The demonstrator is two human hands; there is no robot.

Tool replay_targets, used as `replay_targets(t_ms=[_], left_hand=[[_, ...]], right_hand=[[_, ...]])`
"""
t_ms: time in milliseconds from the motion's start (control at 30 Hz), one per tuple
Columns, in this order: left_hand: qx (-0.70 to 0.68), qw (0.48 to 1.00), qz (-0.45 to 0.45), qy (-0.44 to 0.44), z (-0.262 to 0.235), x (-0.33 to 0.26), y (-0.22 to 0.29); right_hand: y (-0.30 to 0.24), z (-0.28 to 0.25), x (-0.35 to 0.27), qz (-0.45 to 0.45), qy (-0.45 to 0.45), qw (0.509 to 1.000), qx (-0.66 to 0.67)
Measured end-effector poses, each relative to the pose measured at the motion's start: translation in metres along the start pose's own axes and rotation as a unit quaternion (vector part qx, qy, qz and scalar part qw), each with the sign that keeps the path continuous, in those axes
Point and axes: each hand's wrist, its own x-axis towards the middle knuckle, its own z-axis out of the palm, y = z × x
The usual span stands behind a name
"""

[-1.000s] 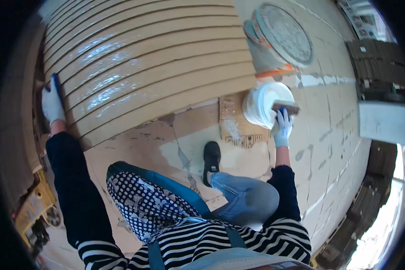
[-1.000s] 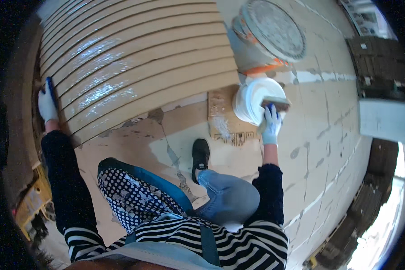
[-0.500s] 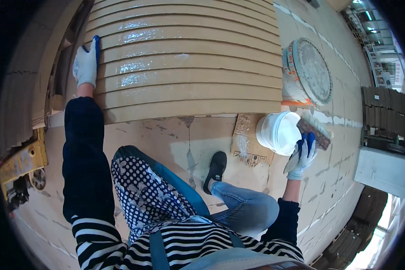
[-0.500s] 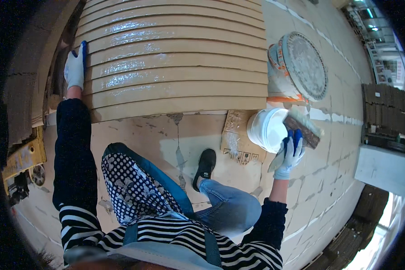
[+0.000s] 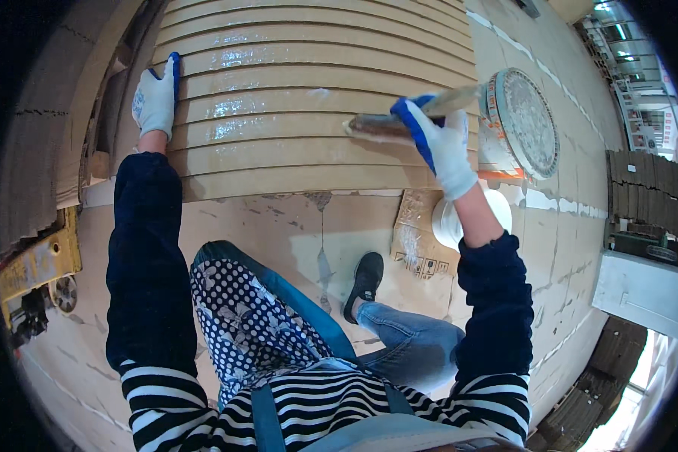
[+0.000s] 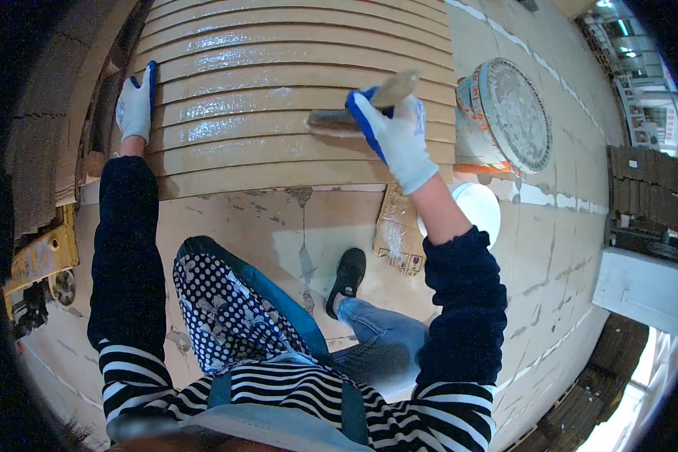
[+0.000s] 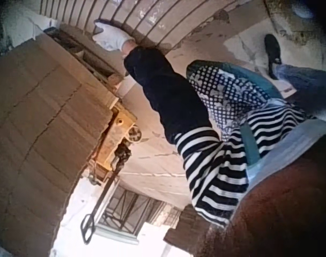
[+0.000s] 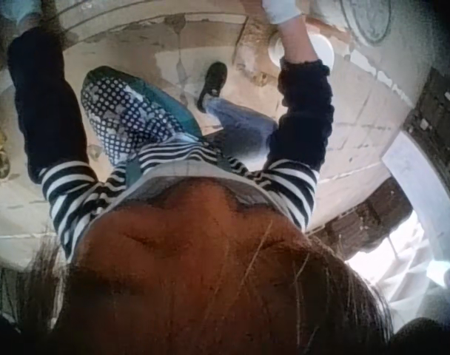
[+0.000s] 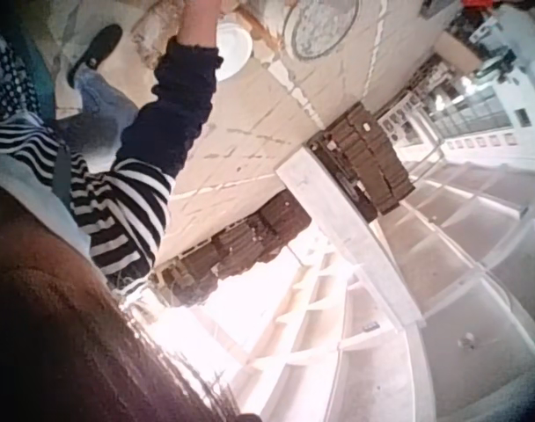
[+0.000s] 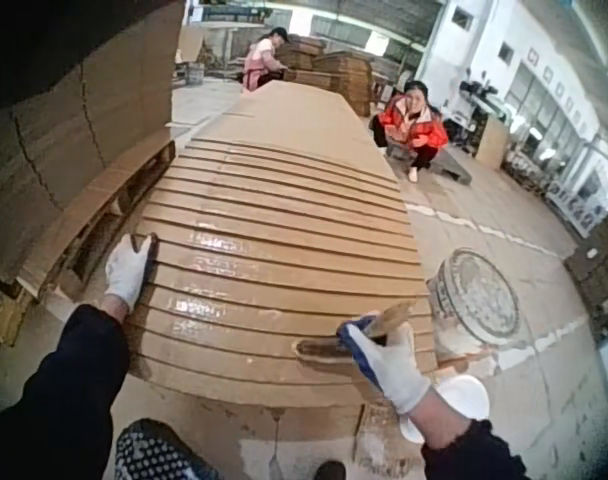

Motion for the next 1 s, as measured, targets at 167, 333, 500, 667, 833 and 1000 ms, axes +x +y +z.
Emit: replay_targets(t_ms=[167, 333, 500, 667, 833, 1000], left_hand=[[0.009, 1.000, -0.012, -0.016, -0.004, 0.005, -0.005], [0.016, 1.000, -0.005, 0.008, -0.004, 0.002, 0.000], [0.004, 1.000, -0.010, 0.025, 0.001, 0.004, -0.008], [-0.045, 0.995, 0.009, 0.086, -0.006, 0.000, -0.004], [-0.092, 0.915, 0.278, 0.278, -0.032, -0.055, 0.065], [-0.401, 0.824, 0.388, -0.097, -0.043, -0.188, 0.205]], right_hand=[[0.007, 0.010, -0.033, 0.062, -0.003, 0.994, 0.085], [0.001, -0.004, 0.072, -0.054, 0.099, 0.991, 0.068], [-0.053, -0.004, 0.187, 0.074, 0.095, 0.989, 0.089], [0.007, 0.014, 0.160, -0.119, 0.098, 0.972, -0.175], [-0.009, -0.007, 0.072, -0.043, -0.006, 0.995, -0.089], [0.004, -0.021, 0.067, -0.046, -0.121, 0.991, 0.042]])
